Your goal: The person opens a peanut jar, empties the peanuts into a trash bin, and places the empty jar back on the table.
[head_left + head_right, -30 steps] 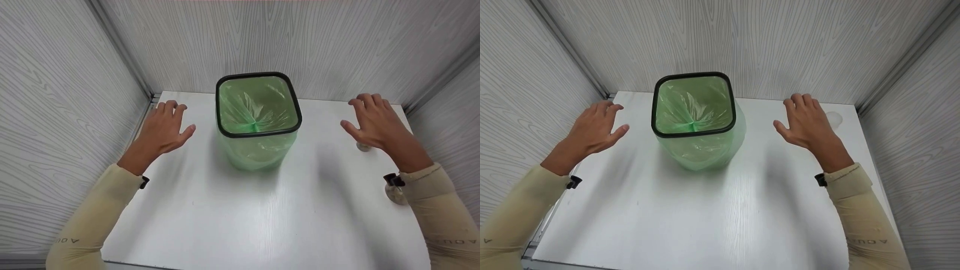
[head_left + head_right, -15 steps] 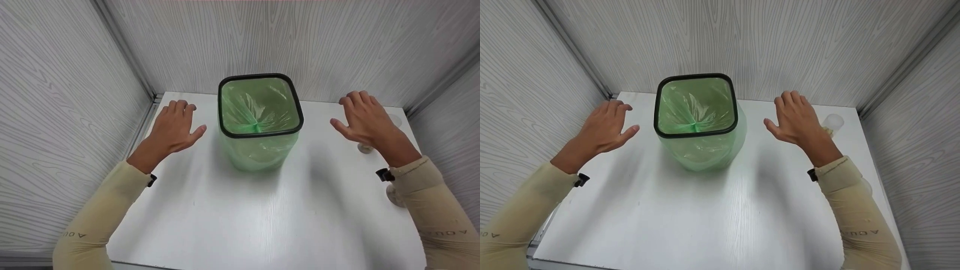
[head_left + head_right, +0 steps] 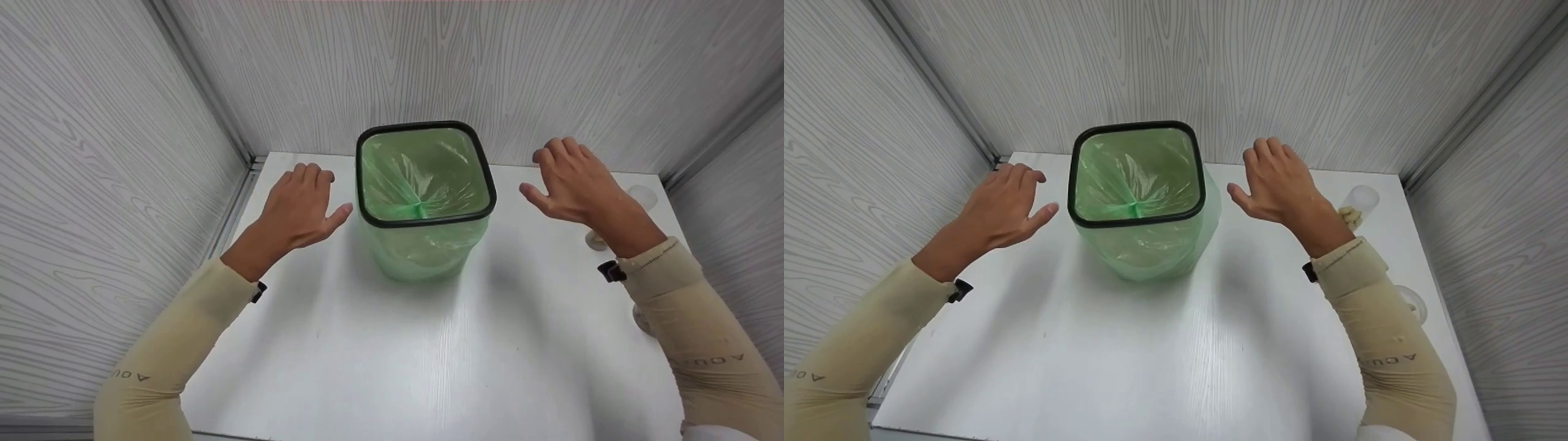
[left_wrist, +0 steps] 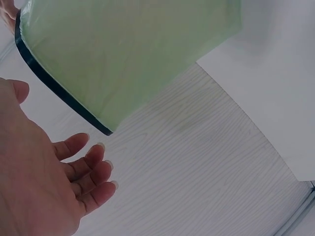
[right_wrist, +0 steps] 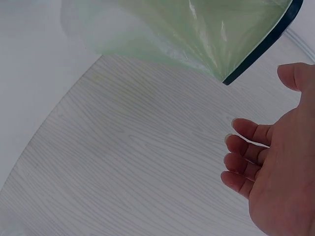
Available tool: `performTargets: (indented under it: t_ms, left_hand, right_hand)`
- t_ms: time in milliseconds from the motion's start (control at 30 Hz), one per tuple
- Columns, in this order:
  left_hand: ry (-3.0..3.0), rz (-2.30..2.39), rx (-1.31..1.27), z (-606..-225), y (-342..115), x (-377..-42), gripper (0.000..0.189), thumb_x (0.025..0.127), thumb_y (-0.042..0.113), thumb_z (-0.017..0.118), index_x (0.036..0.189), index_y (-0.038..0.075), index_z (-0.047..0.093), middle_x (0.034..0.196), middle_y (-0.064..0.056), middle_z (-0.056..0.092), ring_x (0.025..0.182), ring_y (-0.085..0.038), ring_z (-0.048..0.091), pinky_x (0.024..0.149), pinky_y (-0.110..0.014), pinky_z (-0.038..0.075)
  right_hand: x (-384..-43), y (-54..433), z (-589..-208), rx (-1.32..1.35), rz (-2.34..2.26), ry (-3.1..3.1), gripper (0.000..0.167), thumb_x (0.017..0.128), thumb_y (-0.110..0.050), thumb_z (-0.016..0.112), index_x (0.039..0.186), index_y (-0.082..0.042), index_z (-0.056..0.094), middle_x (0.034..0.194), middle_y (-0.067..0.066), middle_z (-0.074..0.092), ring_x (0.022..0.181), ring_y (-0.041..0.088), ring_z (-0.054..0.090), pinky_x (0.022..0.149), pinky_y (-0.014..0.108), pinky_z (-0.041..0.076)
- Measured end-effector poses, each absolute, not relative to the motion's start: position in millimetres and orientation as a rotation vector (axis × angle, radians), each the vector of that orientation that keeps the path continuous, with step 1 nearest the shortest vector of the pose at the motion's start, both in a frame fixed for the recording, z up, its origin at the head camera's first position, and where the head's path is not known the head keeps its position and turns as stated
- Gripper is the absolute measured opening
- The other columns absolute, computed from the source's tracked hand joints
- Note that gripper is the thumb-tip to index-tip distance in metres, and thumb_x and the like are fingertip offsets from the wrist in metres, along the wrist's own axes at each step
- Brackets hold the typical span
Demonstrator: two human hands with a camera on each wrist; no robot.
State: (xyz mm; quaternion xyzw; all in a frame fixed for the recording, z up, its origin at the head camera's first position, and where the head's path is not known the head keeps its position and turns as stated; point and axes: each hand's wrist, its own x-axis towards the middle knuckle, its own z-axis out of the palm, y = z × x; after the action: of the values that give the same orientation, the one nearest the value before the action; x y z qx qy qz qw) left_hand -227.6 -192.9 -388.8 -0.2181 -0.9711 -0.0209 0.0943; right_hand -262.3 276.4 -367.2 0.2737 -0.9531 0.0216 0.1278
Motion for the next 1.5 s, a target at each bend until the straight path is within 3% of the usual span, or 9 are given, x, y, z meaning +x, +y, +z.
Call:
performTargets:
  t_ms: [333, 633, 1333, 1500]
  left_hand:
    - [-2.851, -0.027, -0.677, -388, -183, -227, 0.066, 0.103, 0.056, 0.038, 0.118, -0.005, 0.056, 0.107, -0.021, 0.057, 0.1, -0.038, 0.054, 0.089, -0.048, 0.048]
    - [-2.88, 0.042, -0.671, -388, -174, -225, 0.069, 0.104, 0.06, 0.036, 0.11, -0.006, 0.057, 0.1, -0.02, 0.057, 0.095, -0.037, 0.055, 0.086, -0.047, 0.048]
    - [-2.997, 0.018, -0.662, -386, -161, -228, 0.083, 0.101, 0.068, 0.035, 0.12, -0.01, 0.058, 0.109, -0.022, 0.059, 0.105, -0.038, 0.056, 0.097, -0.049, 0.048]
    - [-3.066, 0.002, -0.641, -380, -158, -231, 0.087, 0.099, 0.07, 0.037, 0.123, -0.01, 0.058, 0.11, -0.021, 0.059, 0.104, -0.037, 0.054, 0.095, -0.048, 0.047]
  right_hand:
    - [-275, 254, -362, 0.842, 0.089, -2.792, 0.059, 0.101, -0.045, 0.048, 0.121, 0.01, 0.056, 0.118, 0.027, 0.056, 0.109, 0.043, 0.051, 0.097, 0.058, 0.044]
    - [-287, 225, -356, 0.92, 0.068, -2.768, 0.06, 0.102, -0.046, 0.047, 0.119, 0.01, 0.056, 0.113, 0.025, 0.057, 0.105, 0.042, 0.052, 0.092, 0.057, 0.046]
    - [-315, 205, -363, 0.926, 0.034, -2.816, 0.06, 0.1, -0.044, 0.045, 0.114, 0.013, 0.057, 0.106, 0.026, 0.058, 0.098, 0.041, 0.055, 0.088, 0.055, 0.049]
    - [-322, 205, -364, 0.918, 0.051, -2.86, 0.06, 0.099, -0.043, 0.045, 0.117, 0.013, 0.056, 0.108, 0.026, 0.058, 0.1, 0.041, 0.055, 0.09, 0.056, 0.049]
